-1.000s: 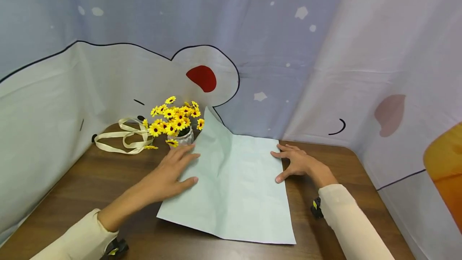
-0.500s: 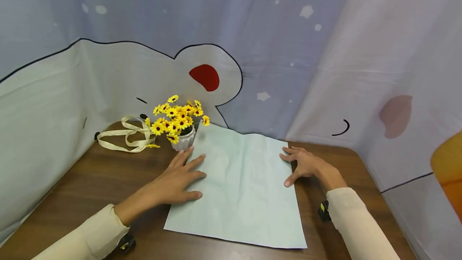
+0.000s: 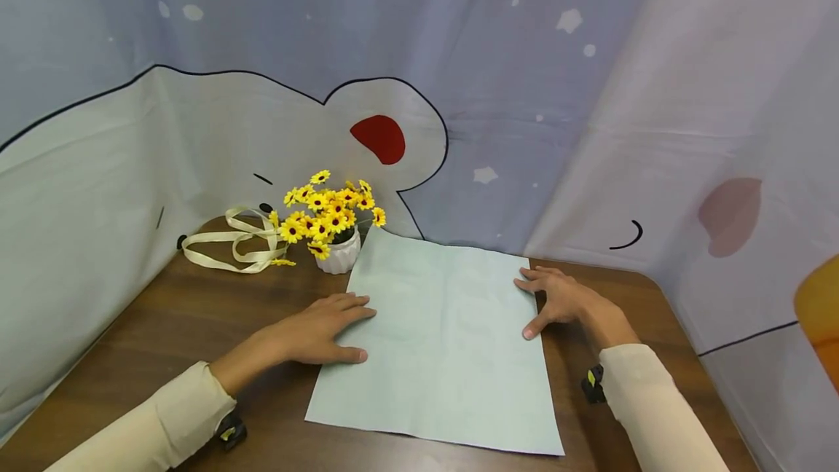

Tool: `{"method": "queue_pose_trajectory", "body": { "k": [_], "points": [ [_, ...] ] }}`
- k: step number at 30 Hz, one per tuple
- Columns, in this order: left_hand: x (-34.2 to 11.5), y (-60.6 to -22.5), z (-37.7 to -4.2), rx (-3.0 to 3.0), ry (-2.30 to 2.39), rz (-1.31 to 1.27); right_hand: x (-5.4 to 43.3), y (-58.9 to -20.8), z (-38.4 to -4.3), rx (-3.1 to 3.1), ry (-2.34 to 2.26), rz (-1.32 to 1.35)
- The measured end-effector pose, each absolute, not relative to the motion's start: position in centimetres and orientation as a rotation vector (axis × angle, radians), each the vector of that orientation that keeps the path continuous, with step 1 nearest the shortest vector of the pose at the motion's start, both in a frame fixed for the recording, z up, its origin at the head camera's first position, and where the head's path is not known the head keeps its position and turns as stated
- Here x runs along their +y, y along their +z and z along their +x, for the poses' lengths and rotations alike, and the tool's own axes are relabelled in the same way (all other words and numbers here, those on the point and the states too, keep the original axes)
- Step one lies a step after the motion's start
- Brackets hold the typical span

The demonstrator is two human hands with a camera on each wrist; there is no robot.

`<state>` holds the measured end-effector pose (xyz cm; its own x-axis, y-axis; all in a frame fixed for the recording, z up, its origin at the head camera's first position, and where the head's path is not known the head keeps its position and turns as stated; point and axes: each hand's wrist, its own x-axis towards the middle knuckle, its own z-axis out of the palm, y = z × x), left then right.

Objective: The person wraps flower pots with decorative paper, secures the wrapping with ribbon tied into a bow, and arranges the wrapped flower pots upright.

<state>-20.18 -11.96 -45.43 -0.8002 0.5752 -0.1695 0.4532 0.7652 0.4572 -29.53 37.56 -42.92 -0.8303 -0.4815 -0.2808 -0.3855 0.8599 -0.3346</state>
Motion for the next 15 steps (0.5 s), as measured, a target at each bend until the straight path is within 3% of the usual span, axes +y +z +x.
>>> {"method": "queue_pose_trajectory", "body": {
  "k": [15],
  "points": [
    [-11.8, -46.4, -20.8, 2.686, 0.689, 0.801, 37.7, -42.4, -28.5, 2.701, -0.447, -0.721]
  ]
}}
